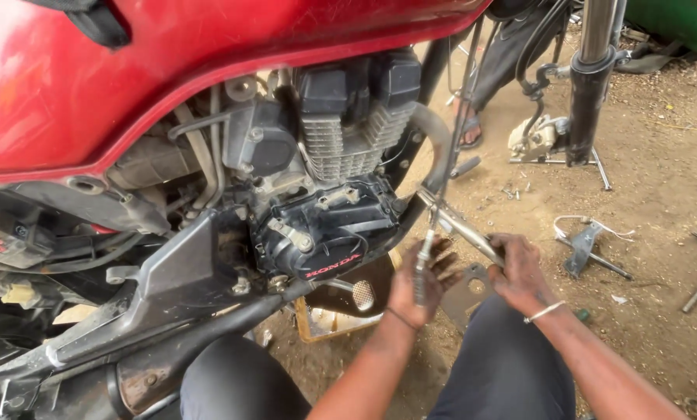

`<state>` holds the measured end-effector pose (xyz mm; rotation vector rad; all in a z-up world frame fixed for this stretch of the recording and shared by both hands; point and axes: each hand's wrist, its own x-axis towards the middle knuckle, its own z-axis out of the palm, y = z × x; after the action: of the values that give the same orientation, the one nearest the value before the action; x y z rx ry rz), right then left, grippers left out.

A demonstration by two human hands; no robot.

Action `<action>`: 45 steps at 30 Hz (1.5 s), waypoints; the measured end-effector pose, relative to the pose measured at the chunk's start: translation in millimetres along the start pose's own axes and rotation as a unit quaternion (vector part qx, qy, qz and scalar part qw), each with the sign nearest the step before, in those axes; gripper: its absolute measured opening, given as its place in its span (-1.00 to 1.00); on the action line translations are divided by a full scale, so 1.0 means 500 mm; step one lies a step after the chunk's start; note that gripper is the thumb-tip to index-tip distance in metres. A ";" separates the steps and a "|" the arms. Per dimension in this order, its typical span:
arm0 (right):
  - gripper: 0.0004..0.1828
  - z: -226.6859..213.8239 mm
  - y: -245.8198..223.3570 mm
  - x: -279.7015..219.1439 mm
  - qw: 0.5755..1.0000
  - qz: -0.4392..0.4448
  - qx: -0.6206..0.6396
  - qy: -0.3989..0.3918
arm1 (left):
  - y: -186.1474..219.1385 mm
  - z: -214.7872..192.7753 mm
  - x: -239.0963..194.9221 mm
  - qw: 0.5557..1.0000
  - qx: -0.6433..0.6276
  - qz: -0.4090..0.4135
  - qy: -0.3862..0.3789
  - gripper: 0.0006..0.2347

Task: The person sits on the ground beside a red motorcycle and works on the engine crankcase cover, using a socket wrench to loosen and tighten bolts around the cover. They steady the cover with one hand while turning the fasteners and reposition the wrench on different bolts.

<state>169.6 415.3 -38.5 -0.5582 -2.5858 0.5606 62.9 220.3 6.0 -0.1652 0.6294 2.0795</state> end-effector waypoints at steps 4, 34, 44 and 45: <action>-0.57 -0.029 -0.051 0.002 0.990 -0.135 -0.018 0.038 | -0.045 0.023 0.056 0.979 0.184 0.044 -0.080 -0.49; -0.05 -0.012 -0.187 0.069 0.987 -0.130 -0.067 0.072 | -0.083 -0.009 0.226 0.983 0.025 0.169 0.061 -0.80; -0.47 0.052 -0.084 0.152 0.986 -0.027 -0.053 -0.153 | -0.066 0.039 0.264 0.958 -0.026 0.201 0.201 -0.75; -0.48 0.062 -0.073 0.150 0.983 -0.037 -0.072 -0.165 | -0.069 0.032 0.264 0.959 -0.011 0.220 0.178 -0.72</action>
<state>82.0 410.6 -22.4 -0.4433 -2.9657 0.4759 18.9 342.3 -39.4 -0.4566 0.9259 2.5107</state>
